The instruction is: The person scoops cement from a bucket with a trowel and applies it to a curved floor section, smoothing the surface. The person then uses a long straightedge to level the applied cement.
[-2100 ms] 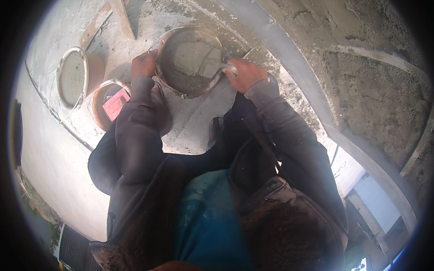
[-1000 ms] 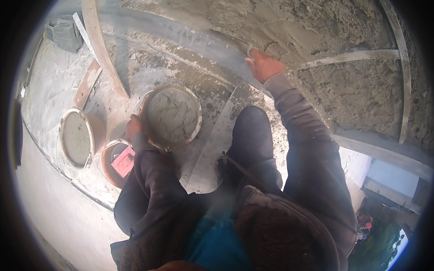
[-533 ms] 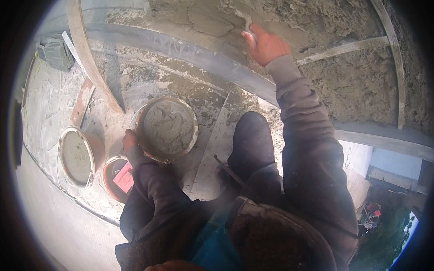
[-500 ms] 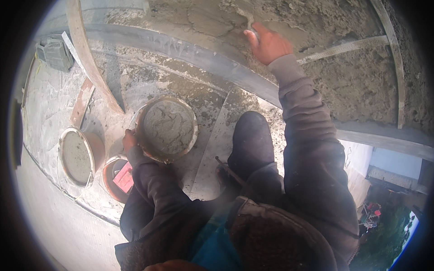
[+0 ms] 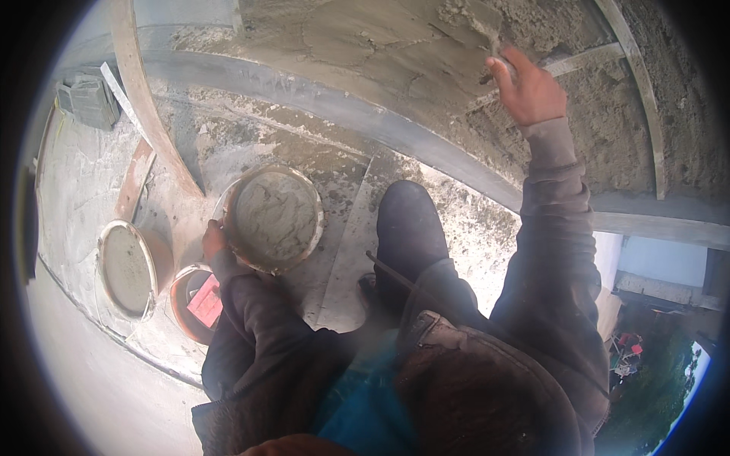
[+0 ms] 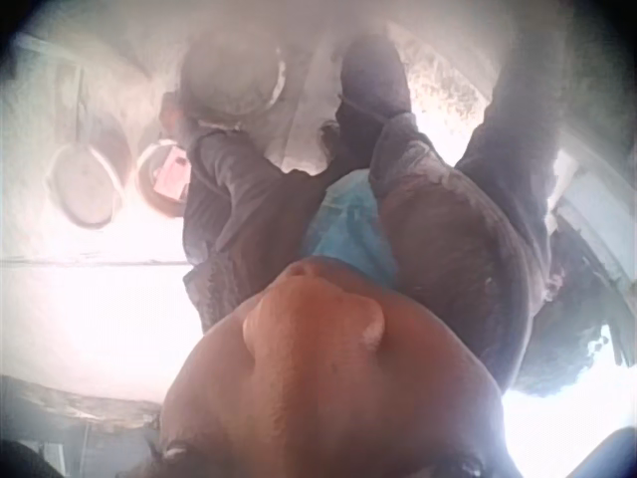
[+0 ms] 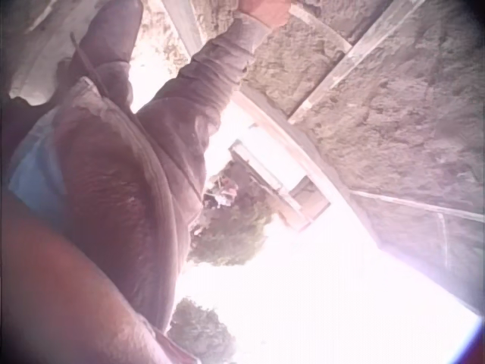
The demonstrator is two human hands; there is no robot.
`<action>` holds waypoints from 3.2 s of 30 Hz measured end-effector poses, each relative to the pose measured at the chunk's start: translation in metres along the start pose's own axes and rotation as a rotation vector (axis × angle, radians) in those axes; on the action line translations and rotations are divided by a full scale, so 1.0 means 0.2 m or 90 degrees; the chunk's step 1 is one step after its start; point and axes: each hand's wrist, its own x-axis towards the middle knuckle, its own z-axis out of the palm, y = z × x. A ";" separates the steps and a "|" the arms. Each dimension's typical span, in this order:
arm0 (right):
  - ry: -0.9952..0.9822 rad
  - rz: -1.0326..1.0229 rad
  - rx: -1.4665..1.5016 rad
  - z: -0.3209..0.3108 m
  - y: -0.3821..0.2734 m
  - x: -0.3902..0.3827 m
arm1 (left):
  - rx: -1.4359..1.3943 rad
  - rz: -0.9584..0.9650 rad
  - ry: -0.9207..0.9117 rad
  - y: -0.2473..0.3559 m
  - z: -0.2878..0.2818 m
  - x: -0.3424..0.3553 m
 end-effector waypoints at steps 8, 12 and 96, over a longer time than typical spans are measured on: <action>-0.282 -0.336 0.022 0.41 -0.69 -0.50 | 0.147 0.126 -0.136 0.24 0.03 -0.17; -0.289 -0.437 -0.003 0.94 -0.99 -0.87 | 0.165 0.144 -0.173 0.31 0.02 -0.29; -0.226 0.059 0.356 0.37 -1.13 0.66 | 0.045 -0.265 -0.140 0.09 -0.89 -0.98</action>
